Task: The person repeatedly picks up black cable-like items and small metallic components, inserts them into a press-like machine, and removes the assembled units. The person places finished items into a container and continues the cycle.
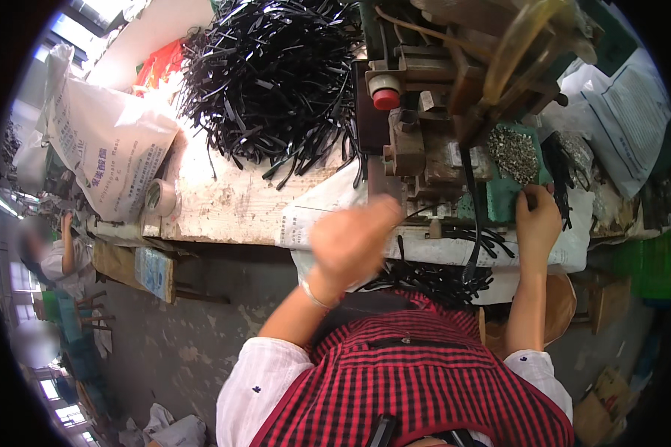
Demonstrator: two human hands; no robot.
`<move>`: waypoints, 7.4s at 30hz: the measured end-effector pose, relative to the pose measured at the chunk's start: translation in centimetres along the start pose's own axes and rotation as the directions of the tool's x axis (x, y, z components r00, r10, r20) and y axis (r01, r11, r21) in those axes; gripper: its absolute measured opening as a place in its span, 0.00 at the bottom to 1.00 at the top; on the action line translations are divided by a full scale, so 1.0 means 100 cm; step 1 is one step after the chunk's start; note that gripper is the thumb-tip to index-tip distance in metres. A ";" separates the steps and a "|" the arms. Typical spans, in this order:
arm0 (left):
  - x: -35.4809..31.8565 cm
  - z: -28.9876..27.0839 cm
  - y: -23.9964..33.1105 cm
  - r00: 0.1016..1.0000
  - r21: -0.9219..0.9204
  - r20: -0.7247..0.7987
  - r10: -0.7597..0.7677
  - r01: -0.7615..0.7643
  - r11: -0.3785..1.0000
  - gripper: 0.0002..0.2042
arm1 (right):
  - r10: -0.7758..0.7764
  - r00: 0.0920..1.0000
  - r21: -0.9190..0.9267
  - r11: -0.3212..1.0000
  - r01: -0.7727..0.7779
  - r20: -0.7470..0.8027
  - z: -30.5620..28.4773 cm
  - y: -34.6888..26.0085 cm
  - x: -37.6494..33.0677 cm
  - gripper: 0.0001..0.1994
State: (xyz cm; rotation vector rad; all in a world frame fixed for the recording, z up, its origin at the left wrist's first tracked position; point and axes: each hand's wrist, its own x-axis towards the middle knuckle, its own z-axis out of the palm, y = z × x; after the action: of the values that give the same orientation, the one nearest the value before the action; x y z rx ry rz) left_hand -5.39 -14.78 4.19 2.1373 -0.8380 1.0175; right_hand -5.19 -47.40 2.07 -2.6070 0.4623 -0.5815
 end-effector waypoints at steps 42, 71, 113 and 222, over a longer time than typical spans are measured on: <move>0.005 0.023 -0.092 0.682 -0.613 -0.028 -0.730 0.565 0.552 0.05 | -0.151 0.959 0.817 0.503 0.282 -0.238 0.016 -0.115 0.011 0.15; 0.087 0.051 0.019 0.901 -0.083 -0.038 0.432 -0.434 0.897 0.13 | -0.090 0.996 0.316 0.945 0.085 0.000 -0.002 0.023 0.008 0.06; -0.031 -0.006 -0.157 0.828 0.302 0.113 -0.548 0.497 0.813 0.06 | -0.021 0.991 0.507 0.858 0.086 -0.133 -0.005 0.006 -0.019 0.08; 0.086 0.039 0.031 0.928 -0.151 -0.006 0.372 -0.369 0.917 0.11 | -0.161 0.985 0.379 0.917 0.125 0.063 0.010 -0.031 0.026 0.14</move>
State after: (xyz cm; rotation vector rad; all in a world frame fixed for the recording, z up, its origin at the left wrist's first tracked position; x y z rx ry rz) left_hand -1.74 -21.93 10.07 1.9052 -1.3257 1.0752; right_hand -1.81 -45.45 3.52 -2.2979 0.1134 -0.5327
